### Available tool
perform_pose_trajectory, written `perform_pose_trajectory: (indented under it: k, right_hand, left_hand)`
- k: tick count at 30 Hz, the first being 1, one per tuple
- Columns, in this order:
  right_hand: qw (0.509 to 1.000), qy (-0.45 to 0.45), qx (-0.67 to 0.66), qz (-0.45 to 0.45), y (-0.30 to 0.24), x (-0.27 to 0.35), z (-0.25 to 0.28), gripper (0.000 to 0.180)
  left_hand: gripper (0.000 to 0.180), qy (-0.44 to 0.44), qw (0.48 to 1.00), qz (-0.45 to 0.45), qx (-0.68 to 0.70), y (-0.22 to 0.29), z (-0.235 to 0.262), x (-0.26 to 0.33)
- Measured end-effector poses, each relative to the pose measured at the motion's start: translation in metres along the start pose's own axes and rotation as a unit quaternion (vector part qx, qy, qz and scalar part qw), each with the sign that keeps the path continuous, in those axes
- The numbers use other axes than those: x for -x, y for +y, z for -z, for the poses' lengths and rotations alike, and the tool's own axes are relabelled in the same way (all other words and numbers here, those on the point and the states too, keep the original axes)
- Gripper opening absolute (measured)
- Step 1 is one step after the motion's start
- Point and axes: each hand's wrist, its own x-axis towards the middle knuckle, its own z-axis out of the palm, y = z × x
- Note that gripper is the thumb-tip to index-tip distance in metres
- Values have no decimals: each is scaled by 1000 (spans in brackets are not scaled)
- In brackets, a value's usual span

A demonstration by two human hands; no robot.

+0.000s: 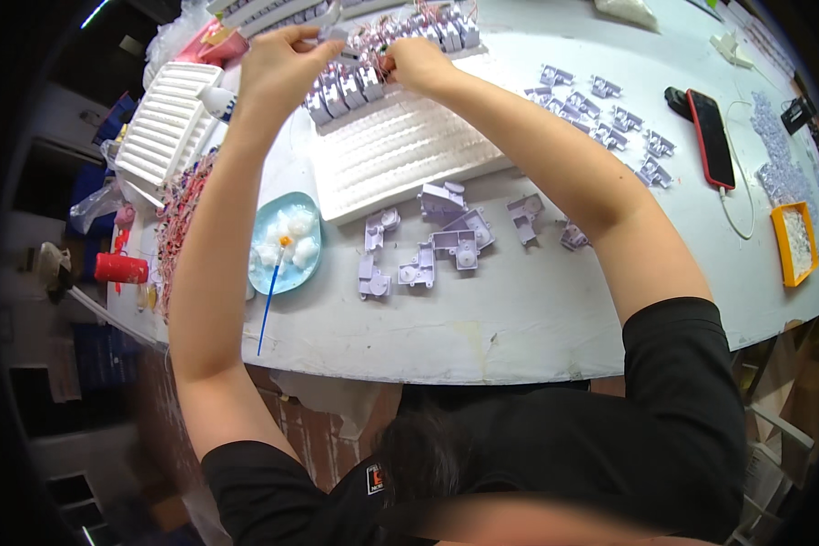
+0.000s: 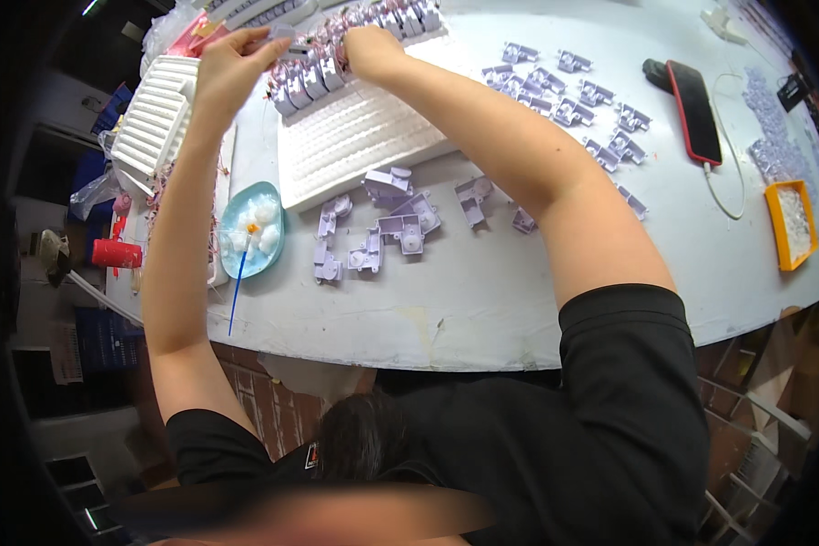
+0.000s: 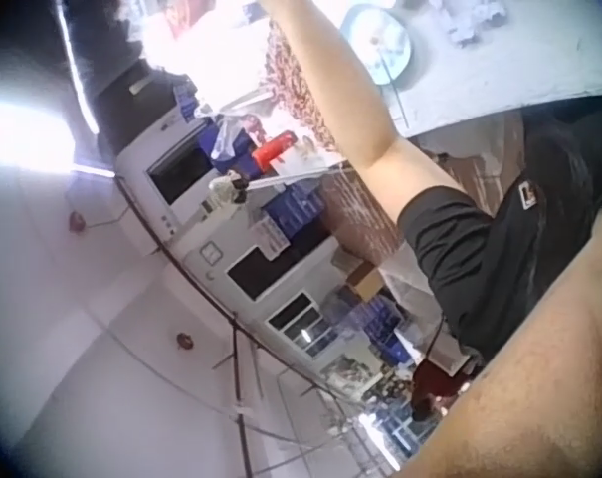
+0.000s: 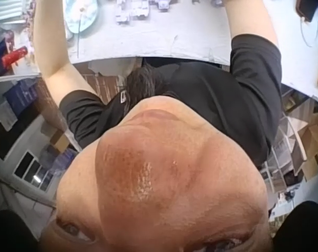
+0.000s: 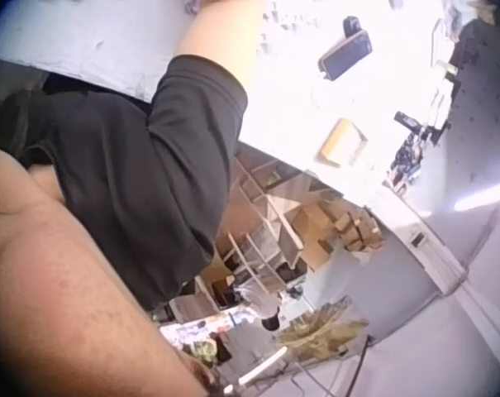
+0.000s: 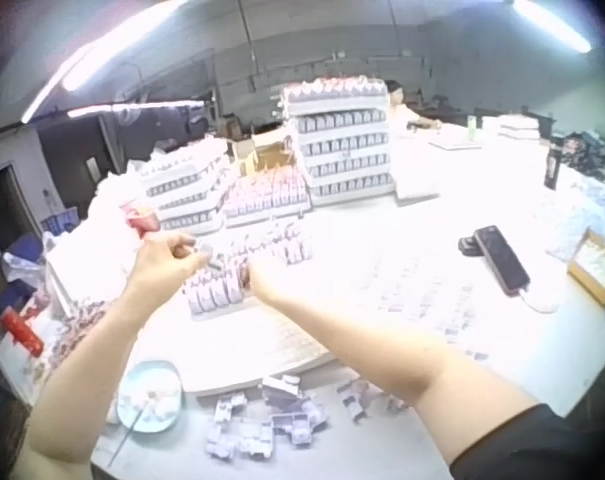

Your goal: The person assembles small electronic components and wires into plastic housings by hand at a workbench.

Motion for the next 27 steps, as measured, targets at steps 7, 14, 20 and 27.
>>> perform_pose_trajectory:
  k: [7, 14, 20, 27]
  right_hand:
    - [957, -139, -231, -110, -10, 19, 61, 28]
    - [993, -66, -89, -43, -11, 16, 34, 36]
    - [992, 28, -98, -80, 5, -7, -12, 21]
    - [988, 26, -134, -76, -11, -1, -3, 10]
  left_hand:
    - [50, 28, 997, 69, -12, 0, 4, -17]
    - [49, 20, 995, 89, 34, -18, -4, -43]
    - [52, 41, 997, 62, -14, -23, -11, -38]
    - [55, 18, 997, 69, -21, -22, -17, -20]
